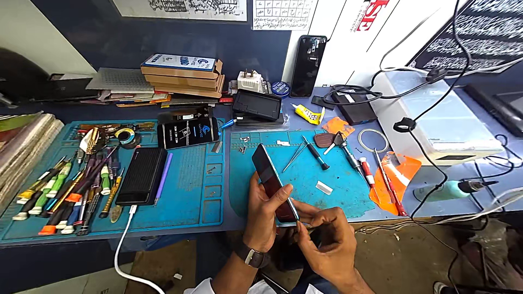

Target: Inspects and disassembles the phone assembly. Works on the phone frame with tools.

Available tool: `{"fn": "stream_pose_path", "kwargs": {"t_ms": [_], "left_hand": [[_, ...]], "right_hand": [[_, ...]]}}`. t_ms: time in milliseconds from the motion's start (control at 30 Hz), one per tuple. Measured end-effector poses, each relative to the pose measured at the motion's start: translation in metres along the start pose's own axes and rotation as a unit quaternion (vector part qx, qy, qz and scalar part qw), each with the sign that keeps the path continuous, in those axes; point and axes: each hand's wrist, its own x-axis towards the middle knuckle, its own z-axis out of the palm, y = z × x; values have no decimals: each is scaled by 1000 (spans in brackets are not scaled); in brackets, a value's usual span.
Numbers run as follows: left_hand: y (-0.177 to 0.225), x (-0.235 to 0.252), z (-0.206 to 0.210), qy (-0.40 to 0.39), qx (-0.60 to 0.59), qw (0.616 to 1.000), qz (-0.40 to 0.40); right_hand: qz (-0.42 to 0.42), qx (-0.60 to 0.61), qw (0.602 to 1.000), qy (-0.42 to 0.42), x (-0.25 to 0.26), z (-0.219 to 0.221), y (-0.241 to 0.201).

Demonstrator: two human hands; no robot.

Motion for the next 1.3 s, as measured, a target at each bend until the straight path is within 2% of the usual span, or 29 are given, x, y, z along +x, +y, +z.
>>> {"fn": "stream_pose_path", "kwargs": {"t_ms": [167, 400, 567, 767, 967, 1133, 1300], "left_hand": [[-1, 0, 0, -1, -2, 1000, 4], [-4, 0, -1, -9, -2, 1000, 10], [-2, 2, -3, -11, -13, 1000, 7], [-1, 2, -3, -14, -9, 1000, 3], [0, 3, -2, -18, -28, 999, 1], [4, 0, -1, -39, 10, 999, -21], [4, 1, -5, -66, 19, 997, -37]], "right_hand": [[3, -6, 1000, -3, 1, -2, -1], [30, -43, 997, 50, 2, 5, -2], [40, -63, 996, 53, 2, 10, -2], [59, -74, 995, 3, 1, 5, -2], [43, -124, 991, -20, 2, 2, -2], [100, -115, 984, -91, 1, -6, 4], [105, -107, 981, -123, 3, -12, 2]]}}
